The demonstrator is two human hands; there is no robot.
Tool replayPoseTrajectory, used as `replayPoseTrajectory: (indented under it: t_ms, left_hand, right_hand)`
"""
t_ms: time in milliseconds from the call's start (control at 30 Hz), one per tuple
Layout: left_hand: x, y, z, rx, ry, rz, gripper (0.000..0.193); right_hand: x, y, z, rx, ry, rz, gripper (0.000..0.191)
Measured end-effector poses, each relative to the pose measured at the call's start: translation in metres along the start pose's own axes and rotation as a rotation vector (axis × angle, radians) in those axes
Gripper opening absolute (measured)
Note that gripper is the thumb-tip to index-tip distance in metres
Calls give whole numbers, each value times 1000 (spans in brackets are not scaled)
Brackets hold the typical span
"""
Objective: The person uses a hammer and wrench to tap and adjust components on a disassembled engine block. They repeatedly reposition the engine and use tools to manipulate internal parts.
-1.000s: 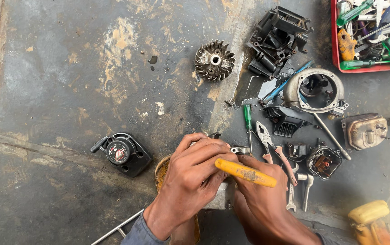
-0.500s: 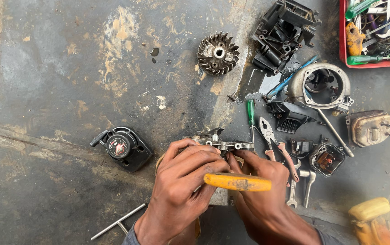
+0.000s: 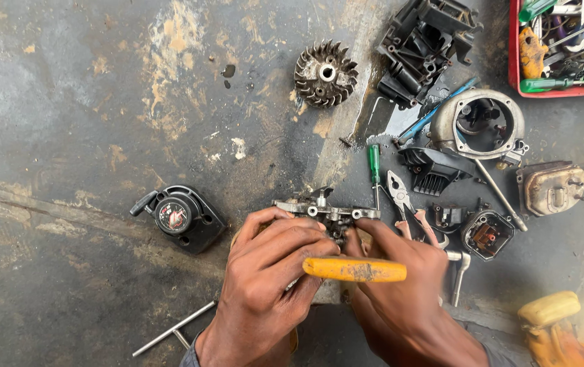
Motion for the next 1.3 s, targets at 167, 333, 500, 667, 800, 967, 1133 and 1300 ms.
replayPoseTrajectory:
  t_ms: [167, 333, 500, 667, 800, 967, 1133, 1300]
  left_hand:
    - [-6, 4, 4, 55, 29, 26, 22]
    - [-13, 0, 17, 40, 215, 220, 24]
    - [-20, -13, 23, -18, 326, 401, 23]
    - [-21, -27, 29, -91, 416, 440, 21]
    - [-17, -33, 31, -147, 400, 348, 25]
    - [-8, -31, 23, -171, 247, 243, 26]
    - [3, -30, 12, -357, 240, 318, 32]
    - [8, -24, 5, -407, 166, 314, 34]
  right_hand:
    - [38, 30, 24, 48, -221, -68, 27]
    - [109, 54, 50, 59, -435, -58, 21]
    - [168, 21, 70, -206, -523, 276, 23]
    - [189, -1, 72, -347, -389, 476, 23]
    - [190, 5, 55, -378, -403, 441, 24]
    - [151, 43, 33, -216, -456, 2, 28]
    - [59, 87, 15, -317, 10, -563, 47]
    - [1, 71, -10, -415, 179, -288, 33]
Point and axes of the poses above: each hand's wrist, its own z-axis away from the middle knuckle, its own y-axis out of the back of the hand, x = y × z, the point moved 2 cm from there along -z, towards the middle knuckle, and after that the axes turned 4 degrees about -x, right-handed, at the moved point
